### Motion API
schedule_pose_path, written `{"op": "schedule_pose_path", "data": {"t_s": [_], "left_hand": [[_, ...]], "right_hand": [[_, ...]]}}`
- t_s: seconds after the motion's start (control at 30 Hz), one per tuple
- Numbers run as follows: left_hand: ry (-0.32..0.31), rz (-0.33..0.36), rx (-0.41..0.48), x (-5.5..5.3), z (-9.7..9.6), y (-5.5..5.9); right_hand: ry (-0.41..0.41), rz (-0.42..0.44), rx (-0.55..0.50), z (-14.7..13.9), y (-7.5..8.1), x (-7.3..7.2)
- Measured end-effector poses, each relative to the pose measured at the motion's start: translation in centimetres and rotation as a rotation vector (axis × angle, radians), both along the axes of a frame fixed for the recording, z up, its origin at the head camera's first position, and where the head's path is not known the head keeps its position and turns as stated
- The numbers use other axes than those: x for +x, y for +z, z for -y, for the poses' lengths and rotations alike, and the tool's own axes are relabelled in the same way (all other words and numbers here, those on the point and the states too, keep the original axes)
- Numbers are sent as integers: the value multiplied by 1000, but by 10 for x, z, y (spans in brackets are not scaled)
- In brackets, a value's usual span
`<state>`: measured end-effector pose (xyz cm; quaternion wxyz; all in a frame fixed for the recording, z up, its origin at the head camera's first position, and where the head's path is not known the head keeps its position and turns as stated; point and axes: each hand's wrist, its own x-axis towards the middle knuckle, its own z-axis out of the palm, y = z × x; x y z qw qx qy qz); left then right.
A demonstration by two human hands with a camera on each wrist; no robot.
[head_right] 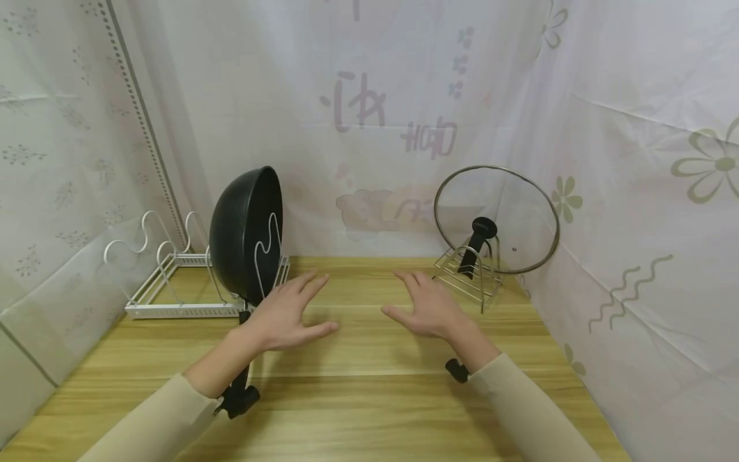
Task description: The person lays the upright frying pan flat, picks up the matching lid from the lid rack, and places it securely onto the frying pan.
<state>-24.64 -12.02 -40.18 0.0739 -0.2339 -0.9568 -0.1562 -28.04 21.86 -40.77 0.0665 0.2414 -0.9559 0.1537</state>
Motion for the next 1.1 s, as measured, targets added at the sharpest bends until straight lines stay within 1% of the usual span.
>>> {"op": "schedule_pose_path", "data": {"t_s": [0.13,0.27,0.4,0.57,0.67,0.8,1.0,1.1], "left_hand": [[-1,-20,53,8,-1,7],[-5,-40,136,17,-1,14],[-7,-18,259,26,3,21],[-28,24,398,37,11,31],[-43,40,451,43,17,38],[-44,47,508,51,27,45],[-53,61,585,65,49,52],[-27,72,595,71,60,54]], "right_hand": [[-11,-5,-121,0,-1,2],[-10,47,-286,2,0,4],[-17,131,-424,6,3,5],[-35,223,-528,8,7,8],[-7,283,-612,9,8,9],[53,370,-740,14,10,10],[94,452,-836,26,12,11],[98,502,-880,34,11,11]]}}
